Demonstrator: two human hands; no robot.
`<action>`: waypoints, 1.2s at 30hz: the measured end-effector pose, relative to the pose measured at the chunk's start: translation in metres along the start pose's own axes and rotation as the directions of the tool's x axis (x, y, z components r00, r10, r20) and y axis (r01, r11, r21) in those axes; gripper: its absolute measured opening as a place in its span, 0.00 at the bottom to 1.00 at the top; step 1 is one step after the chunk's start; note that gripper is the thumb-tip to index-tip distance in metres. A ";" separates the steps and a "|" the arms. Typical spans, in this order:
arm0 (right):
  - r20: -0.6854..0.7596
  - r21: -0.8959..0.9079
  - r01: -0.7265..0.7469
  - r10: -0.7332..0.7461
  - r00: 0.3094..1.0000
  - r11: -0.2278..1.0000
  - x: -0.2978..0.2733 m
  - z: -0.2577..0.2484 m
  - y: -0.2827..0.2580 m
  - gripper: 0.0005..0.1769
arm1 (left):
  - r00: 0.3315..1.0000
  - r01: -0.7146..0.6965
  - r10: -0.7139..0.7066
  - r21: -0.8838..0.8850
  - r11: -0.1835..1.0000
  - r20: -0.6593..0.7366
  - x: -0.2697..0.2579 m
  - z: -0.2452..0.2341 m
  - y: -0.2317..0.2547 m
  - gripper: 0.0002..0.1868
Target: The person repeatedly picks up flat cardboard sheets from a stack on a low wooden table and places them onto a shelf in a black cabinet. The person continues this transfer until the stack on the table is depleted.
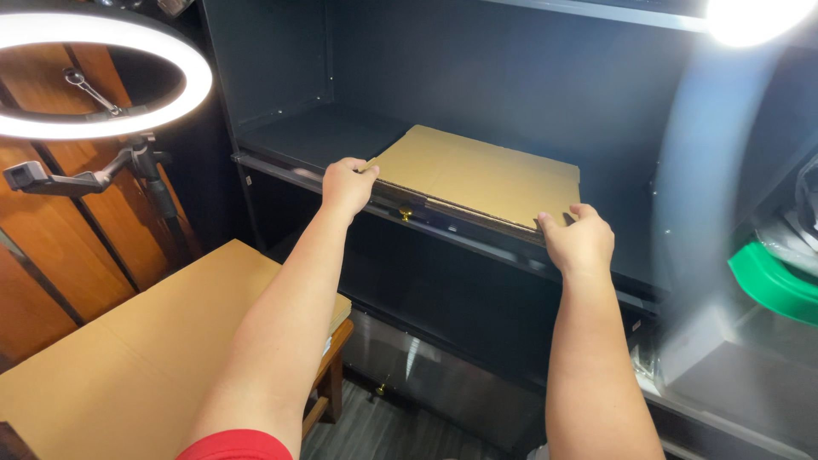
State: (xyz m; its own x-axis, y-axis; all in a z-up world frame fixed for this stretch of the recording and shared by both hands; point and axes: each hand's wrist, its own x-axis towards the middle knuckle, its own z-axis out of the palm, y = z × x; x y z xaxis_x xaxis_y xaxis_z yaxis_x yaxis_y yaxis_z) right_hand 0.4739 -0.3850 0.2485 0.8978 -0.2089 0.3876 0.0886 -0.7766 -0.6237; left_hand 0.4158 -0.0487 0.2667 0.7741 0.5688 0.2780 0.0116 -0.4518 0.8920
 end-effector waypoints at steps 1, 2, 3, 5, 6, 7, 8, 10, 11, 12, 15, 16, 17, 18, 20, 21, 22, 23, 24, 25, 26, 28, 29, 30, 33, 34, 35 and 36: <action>0.002 -0.001 0.001 -0.001 1.000 1.000 -0.002 -0.002 -0.001 0.36 | 1.000 0.003 -0.003 0.000 1.000 -0.001 -0.001 -0.001 0.000 0.25; -0.002 -0.004 0.000 0.000 1.000 1.000 -0.004 -0.003 -0.002 0.37 | 1.000 0.000 0.000 -0.003 1.000 -0.016 -0.002 -0.003 0.000 0.24; -0.008 -0.007 0.001 -0.001 1.000 1.000 -0.006 -0.005 -0.003 0.37 | 0.999 -0.004 0.004 -0.008 1.000 -0.032 -0.003 -0.004 0.000 0.24; 0.003 0.014 0.001 -0.001 1.000 1.000 -0.009 -0.008 -0.005 0.37 | 0.999 -0.004 0.003 -0.012 1.000 -0.035 -0.008 -0.010 -0.002 0.24; 0.012 0.037 -0.002 0.001 1.000 0.999 -0.011 -0.009 -0.005 0.38 | 0.999 -0.005 0.005 -0.015 1.000 -0.034 -0.011 -0.012 -0.004 0.24; 0.016 0.034 -0.002 0.002 1.000 0.999 -0.013 -0.011 -0.006 0.38 | 0.999 -0.001 0.000 -0.015 1.000 -0.034 -0.012 -0.015 -0.005 0.24; 0.022 0.021 -0.005 0.004 1.000 1.000 -0.015 -0.012 -0.007 0.38 | 0.999 0.026 -0.030 -0.074 0.997 -0.042 -0.013 -0.019 -0.007 0.21; 0.036 0.007 -0.004 0.004 0.999 1.000 -0.017 -0.015 -0.006 0.38 | 0.996 0.059 -0.067 -0.130 0.990 -0.053 -0.021 -0.025 -0.010 0.19; 0.044 -0.027 -0.004 0.005 0.999 1.000 -0.018 -0.015 -0.007 0.38 | 0.994 0.102 -0.110 -0.244 0.964 -0.018 -0.026 -0.028 -0.013 0.20; 0.052 -0.062 -0.003 0.006 0.999 0.998 -0.018 -0.016 -0.007 0.39 | 0.989 0.146 -0.148 -0.354 0.924 0.020 -0.032 -0.032 -0.015 0.22; 0.050 -0.088 -0.023 0.028 0.998 0.996 -0.032 -0.018 -0.007 0.37 | 0.984 0.178 -0.162 -0.501 0.847 0.077 -0.034 -0.040 -0.012 0.29; 0.054 -0.087 -0.021 0.026 0.998 0.996 -0.034 -0.018 -0.009 0.37 | 0.984 0.180 -0.165 -0.499 0.848 0.075 -0.036 -0.042 -0.013 0.29; 0.040 -0.095 -0.019 0.023 0.999 0.995 -0.037 -0.018 -0.010 0.34 | 0.984 0.174 -0.161 -0.531 0.829 0.072 -0.038 -0.043 -0.012 0.29; 0.026 -0.104 -0.017 0.020 0.999 0.994 -0.039 -0.019 -0.012 0.31 | 0.985 0.169 -0.158 -0.562 0.810 0.068 -0.040 -0.044 -0.012 0.29; 0.001 -0.042 0.031 -0.031 1.000 0.999 -0.036 -0.017 -0.010 0.28 | 0.986 0.160 -0.151 -0.572 0.805 0.064 -0.041 -0.051 -0.017 0.30; -0.029 0.017 0.081 -0.080 0.996 0.997 -0.035 -0.015 -0.009 0.25 | 0.988 0.150 -0.143 -0.583 0.798 0.058 -0.043 -0.054 -0.020 0.31; -0.022 0.016 0.080 -0.080 0.997 0.997 -0.040 -0.015 -0.009 0.25 | 0.987 0.155 -0.150 -0.581 0.799 0.058 -0.044 -0.057 -0.024 0.31; -0.029 0.121 0.058 -0.055 0.998 0.991 -0.045 -0.014 -0.009 0.25 | 0.987 0.155 -0.149 -0.584 0.797 0.058 -0.046 -0.061 -0.028 0.31; -0.033 0.225 0.035 -0.029 0.999 0.974 -0.051 -0.014 -0.009 0.26 | 0.987 0.154 -0.148 -0.588 0.794 0.059 -0.048 -0.064 -0.032 0.31; -0.025 0.225 0.037 -0.032 0.999 0.974 -0.061 -0.015 -0.015 0.26 | 0.986 0.157 -0.155 -0.587 0.794 0.055 -0.051 -0.069 -0.034 0.31; -0.043 0.361 0.016 -0.001 0.999 0.932 -0.072 -0.017 -0.021 0.27 | 0.987 0.152 -0.158 -0.590 0.793 0.041 -0.055 -0.074 -0.035 0.30; -0.049 0.494 -0.001 0.029 0.998 0.870 -0.082 -0.013 -0.027 0.29 | 0.986 0.145 -0.164 -0.590 0.794 0.020 -0.062 -0.085 -0.039 0.29; 0.001 0.616 -0.036 0.045 0.999 0.787 -0.082 -0.007 -0.027 0.30 | 0.987 0.130 -0.161 -0.605 0.786 0.004 -0.064 -0.091 -0.041 0.29; 0.054 0.723 -0.076 0.054 0.997 0.687 -0.081 -0.001 -0.026 0.31 | 0.987 0.116 -0.158 -0.619 0.777 -0.013 -0.067 -0.096 -0.042 0.30; 0.137 0.810 -0.132 0.035 0.990 0.571 -0.073 0.015 -0.026 0.30 | 0.985 0.073 -0.155 -0.641 0.764 -0.073 -0.072 -0.110 -0.054 0.31; 0.137 0.815 -0.131 0.032 0.990 0.564 -0.073 0.020 -0.026 0.30 | 0.986 0.066 -0.150 -0.638 0.767 -0.079 -0.075 -0.116 -0.056 0.31; 0.154 0.829 -0.144 0.027 0.988 0.541 -0.074 0.026 -0.027 0.28 | 0.982 0.053 -0.158 -0.642 0.765 -0.108 -0.080 -0.123 -0.061 0.31; 0.171 0.841 -0.157 0.021 0.985 0.517 -0.076 0.032 -0.027 0.27 | 0.977 0.039 -0.166 -0.645 0.763 -0.136 -0.085 -0.129 -0.066 0.32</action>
State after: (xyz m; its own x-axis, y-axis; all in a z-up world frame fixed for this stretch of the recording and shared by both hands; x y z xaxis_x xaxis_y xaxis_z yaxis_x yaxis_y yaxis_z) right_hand 0.4173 -0.3291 0.2145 0.9601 -0.1204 0.2525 0.2676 0.1313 -0.9546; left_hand 0.2671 0.0217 0.2300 0.6681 0.7238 0.1724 -0.3689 0.1211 0.9215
